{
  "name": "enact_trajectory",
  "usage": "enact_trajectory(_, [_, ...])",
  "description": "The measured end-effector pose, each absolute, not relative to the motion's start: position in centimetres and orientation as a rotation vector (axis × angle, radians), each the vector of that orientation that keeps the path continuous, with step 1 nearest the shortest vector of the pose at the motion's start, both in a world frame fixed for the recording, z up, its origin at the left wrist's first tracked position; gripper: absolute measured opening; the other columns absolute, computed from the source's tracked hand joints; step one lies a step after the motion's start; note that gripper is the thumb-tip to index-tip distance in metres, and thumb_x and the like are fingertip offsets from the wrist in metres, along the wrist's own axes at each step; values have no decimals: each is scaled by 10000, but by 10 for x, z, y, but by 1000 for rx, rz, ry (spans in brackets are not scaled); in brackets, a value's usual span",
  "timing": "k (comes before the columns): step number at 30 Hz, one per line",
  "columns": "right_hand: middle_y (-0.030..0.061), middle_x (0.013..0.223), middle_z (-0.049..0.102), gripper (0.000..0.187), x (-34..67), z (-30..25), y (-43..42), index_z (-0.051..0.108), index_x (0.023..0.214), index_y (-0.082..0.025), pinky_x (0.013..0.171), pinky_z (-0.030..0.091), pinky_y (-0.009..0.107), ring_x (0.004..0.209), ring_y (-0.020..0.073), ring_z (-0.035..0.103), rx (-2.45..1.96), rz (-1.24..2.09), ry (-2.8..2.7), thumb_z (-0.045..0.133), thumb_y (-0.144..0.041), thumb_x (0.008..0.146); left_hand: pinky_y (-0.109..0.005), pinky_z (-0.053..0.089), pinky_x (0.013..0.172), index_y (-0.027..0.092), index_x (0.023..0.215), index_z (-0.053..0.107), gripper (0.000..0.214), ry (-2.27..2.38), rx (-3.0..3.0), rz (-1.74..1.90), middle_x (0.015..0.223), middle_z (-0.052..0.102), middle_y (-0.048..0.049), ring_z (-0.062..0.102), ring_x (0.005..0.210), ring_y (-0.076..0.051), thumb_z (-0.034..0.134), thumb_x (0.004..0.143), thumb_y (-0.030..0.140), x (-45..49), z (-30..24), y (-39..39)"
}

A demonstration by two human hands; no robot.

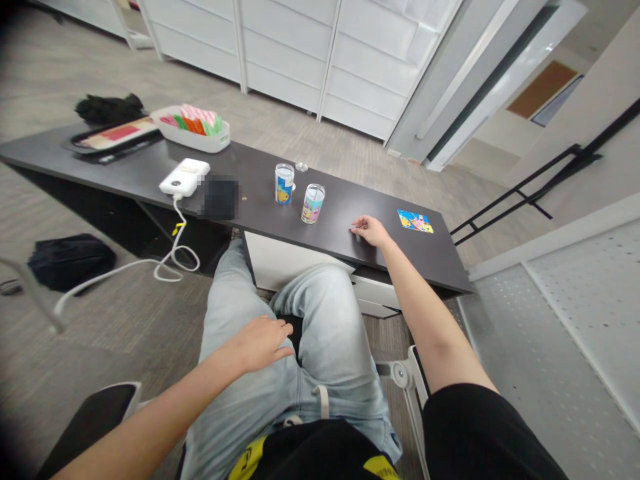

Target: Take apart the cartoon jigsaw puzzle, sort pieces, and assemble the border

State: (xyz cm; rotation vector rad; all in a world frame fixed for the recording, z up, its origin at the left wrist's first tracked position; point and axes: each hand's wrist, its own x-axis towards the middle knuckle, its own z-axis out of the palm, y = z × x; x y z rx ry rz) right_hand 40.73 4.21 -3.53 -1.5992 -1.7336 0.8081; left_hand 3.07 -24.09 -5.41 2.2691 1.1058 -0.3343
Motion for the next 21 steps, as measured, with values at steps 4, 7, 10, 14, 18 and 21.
enact_trajectory(4, [-19, 736, 726, 590, 400, -34, 39, 670, 798, -348, 739, 660, 435, 713, 258, 674, -1594, 798, -1670, 1135, -626, 565, -646, 702, 1222, 234, 1411, 914, 344, 1068, 2290, -326, 1393, 937, -285, 929, 1385, -538, 851, 1187, 487, 35, -56, -236])
enact_trajectory(7, [-25, 760, 728, 501, 394, -31, 36, 686, 809, -335, 730, 643, 416, 715, 244, 678, -1585, 790, -1642, 1096, -529, 597, -647, 714, 1189, 231, 1405, 931, 359, 1049, 2302, -310, 1380, 940, -291, 933, 1359, -546, 858, 1175, 497, 35, -59, -231])
enact_trajectory(10, [-3, 862, 764, 448, 382, -19, 38, 710, 867, -317, 724, 612, 400, 731, 223, 682, -1522, 794, -1627, 1047, -503, 637, -658, 739, 1155, 225, 1404, 953, 402, 1034, 2316, -317, 1373, 944, -293, 944, 1321, -561, 877, 1155, 531, 37, -61, -225])
enact_trajectory(14, [33, 1068, 828, 500, 353, 10, 55, 727, 990, -303, 799, 632, 399, 839, 213, 737, -1362, 792, -1625, 1060, -541, 705, -631, 751, 1180, 288, 1424, 962, 373, 1020, 2344, -370, 1430, 945, -257, 941, 1376, -532, 903, 1149, 532, 44, -60, -214])
enact_trajectory(18, [27, 1033, 837, 485, 316, 37, 79, 759, 1016, -297, 809, 632, 400, 855, 222, 751, -1181, 774, -1732, 1108, -525, 768, -566, 752, 1216, 244, 1492, 910, 411, 955, 2360, -482, 1508, 912, -197, 909, 1421, -414, 916, 1218, 551, 58, -56, -201])
enact_trajectory(21, [17, 993, 813, 454, 294, 45, 93, 722, 983, -299, 867, 669, 427, 866, 229, 761, -1183, 753, -1738, 1104, -473, 810, -557, 762, 1217, 251, 1604, 841, 451, 904, 2372, -559, 1639, 829, -146, 852, 1439, -345, 927, 1252, 520, 70, -53, -194])
